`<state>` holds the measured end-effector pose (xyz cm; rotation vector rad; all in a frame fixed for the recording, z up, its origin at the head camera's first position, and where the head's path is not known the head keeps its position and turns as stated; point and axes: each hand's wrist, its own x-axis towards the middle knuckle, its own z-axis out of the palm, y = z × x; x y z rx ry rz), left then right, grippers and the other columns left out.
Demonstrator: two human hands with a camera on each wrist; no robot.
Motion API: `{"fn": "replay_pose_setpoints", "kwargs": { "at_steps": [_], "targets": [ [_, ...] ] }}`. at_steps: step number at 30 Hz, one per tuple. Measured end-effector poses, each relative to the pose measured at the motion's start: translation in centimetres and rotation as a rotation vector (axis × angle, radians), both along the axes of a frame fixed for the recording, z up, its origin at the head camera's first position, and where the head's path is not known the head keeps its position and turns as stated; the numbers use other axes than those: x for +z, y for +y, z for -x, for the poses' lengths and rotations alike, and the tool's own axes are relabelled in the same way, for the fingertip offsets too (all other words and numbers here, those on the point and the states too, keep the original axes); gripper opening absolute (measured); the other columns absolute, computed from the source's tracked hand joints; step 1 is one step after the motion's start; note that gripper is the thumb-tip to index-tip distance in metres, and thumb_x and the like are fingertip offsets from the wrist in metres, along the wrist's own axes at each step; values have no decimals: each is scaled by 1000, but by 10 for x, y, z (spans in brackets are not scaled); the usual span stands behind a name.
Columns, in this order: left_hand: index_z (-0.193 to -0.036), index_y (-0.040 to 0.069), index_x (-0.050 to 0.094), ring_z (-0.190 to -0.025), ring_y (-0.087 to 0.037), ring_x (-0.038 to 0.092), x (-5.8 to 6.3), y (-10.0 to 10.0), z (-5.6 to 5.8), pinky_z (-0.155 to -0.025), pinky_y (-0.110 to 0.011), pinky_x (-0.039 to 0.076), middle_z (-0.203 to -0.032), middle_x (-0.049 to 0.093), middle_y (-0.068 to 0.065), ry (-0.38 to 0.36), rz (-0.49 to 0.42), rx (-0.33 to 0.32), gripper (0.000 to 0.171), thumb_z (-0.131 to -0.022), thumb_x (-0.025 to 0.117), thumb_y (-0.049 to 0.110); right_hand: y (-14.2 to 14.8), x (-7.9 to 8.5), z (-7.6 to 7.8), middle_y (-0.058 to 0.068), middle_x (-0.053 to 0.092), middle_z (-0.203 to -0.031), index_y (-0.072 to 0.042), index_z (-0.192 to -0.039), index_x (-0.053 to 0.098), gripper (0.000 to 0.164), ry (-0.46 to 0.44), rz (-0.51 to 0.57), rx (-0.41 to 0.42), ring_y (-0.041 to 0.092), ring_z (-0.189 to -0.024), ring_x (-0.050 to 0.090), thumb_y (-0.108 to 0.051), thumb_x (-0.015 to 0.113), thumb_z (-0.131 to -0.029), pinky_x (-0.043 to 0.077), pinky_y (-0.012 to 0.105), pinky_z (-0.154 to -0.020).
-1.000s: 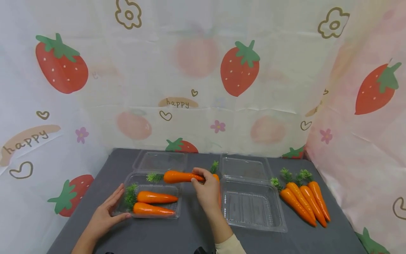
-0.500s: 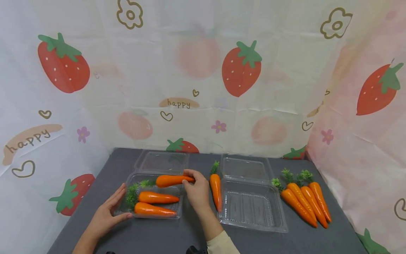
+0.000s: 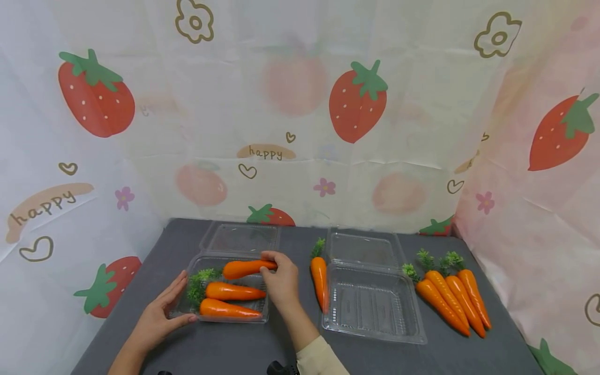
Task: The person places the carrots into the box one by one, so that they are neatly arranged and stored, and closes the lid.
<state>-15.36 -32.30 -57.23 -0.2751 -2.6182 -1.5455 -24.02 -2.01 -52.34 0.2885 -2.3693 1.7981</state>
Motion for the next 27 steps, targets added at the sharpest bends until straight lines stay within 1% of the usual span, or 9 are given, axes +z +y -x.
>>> {"fn": "replay_pose_setpoints", "kwargs": {
  "at_steps": [2,6,8,12,15,17,21,25,27],
  "targets": [
    [-161,6,32,-154,-28,20,0,0,0,-102,0,29,-172,18,-5,1,-8,-2,102,-81,88,36,-2,-1,2,4,74,-118,-9,-123,73,31,-2,-8,4,22,-106,70,-3,74,-92,61,28,-84],
    [-161,6,32,-153,-17,19,-1,0,1,-103,0,29,-172,19,-5,9,-16,-3,102,-80,88,34,-6,-5,5,4,74,-117,-11,-122,74,30,3,-26,16,21,-105,70,-4,75,-92,61,27,-83],
    [-161,6,32,-152,-11,19,-2,0,1,-103,0,29,-172,19,-5,12,-22,-5,102,-81,88,33,-8,-6,5,4,74,-118,-10,-122,74,30,-3,-30,20,22,-105,70,-4,75,-93,61,27,-82],
    [-161,6,32,-151,-4,18,-2,0,1,-103,0,29,-172,19,-6,19,-30,-7,102,-80,88,32,-12,-7,5,4,73,-118,-9,-123,73,31,-13,-36,27,21,-103,70,-3,74,-93,61,27,-80],
    [-161,6,32,-150,-2,18,-1,0,1,-103,0,29,-171,19,-7,23,-27,-5,102,-80,89,32,-14,-8,6,4,73,-118,-10,-122,74,31,-7,-65,34,21,-102,70,-3,75,-92,61,27,-80],
    [-161,6,32,-150,-2,19,-1,1,1,-103,0,29,-171,19,-7,23,-21,-4,102,-80,88,33,-15,-8,6,3,73,-118,-12,-123,74,31,-5,-106,43,19,-103,69,-4,75,-92,61,27,-80],
    [-161,5,32,-150,-2,18,0,0,0,-103,0,29,-171,19,-7,23,-20,-4,102,-80,88,33,-15,-5,9,1,72,-117,-12,-124,73,33,-4,-190,89,19,-105,68,-3,74,-93,60,27,-81],
    [-160,6,32,-149,-2,19,1,0,0,-103,0,29,-171,19,-7,23,-8,-3,101,-81,88,33,-15,-2,12,2,72,-118,-10,-125,73,33,-20,-232,129,21,-107,68,-2,73,-93,60,30,-82],
    [-160,6,33,-150,-2,19,0,-1,0,-102,0,29,-171,19,-6,22,2,1,101,-81,88,34,-15,-1,13,3,72,-118,-9,-125,73,33,-12,-257,142,22,-108,67,-2,73,-93,60,31,-83]
  ]
}}
